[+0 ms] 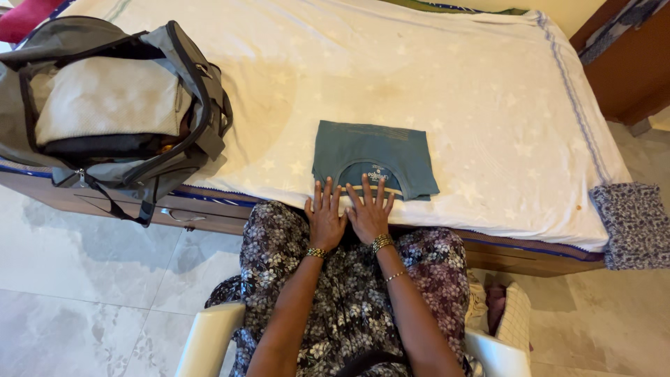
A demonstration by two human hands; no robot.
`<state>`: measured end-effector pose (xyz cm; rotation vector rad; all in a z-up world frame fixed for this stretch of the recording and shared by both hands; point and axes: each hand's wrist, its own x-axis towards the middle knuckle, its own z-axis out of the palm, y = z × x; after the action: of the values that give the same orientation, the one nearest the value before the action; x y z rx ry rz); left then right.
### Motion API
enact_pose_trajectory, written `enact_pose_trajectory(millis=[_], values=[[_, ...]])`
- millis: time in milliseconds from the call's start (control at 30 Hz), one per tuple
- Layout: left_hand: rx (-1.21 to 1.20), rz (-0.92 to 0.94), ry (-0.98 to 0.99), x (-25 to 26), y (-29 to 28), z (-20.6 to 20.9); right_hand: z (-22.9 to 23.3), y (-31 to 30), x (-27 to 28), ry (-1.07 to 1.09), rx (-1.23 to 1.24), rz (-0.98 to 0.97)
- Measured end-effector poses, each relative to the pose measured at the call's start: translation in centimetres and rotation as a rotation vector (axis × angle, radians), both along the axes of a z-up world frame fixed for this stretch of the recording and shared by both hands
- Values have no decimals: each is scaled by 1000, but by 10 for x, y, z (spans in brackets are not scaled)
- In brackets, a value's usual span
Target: The person folds a green garment on a white-covered surface and places it next to a duffel bag.
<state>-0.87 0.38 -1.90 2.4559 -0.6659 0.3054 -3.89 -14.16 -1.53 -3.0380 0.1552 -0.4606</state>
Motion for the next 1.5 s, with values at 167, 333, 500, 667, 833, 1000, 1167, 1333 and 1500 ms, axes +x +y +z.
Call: enact_pose_trajectory(millis=[167, 333, 500, 667, 833, 1000, 1167, 1333, 1500], values=[[24, -11, 10, 1, 0, -2, 3, 10, -29, -17, 36, 14], [33, -14, 45, 3, -2, -4, 12, -18, -17, -140, 72, -2], [27, -21, 56, 4, -3, -5, 22, -111, 46, -343, 74, -98], [26, -16, 56, 5, -7, -6, 18, -162, 97, 76, 40, -145], [2, -17, 58, 6, -8, -8, -5, -157, 85, 91, 69, -203], [-19, -31, 56, 7, -7, -9, -7, -154, 73, 84, 88, -199], [-77, -5, 10, 6, -7, -12, -13, -145, 51, 105, 56, -219], [-123, 16, -6, 3, -8, -11, -23, -133, 21, 35, 30, -203], [-140, 15, -3, 0, -5, -4, -27, -120, -9, -3, 30, -184]])
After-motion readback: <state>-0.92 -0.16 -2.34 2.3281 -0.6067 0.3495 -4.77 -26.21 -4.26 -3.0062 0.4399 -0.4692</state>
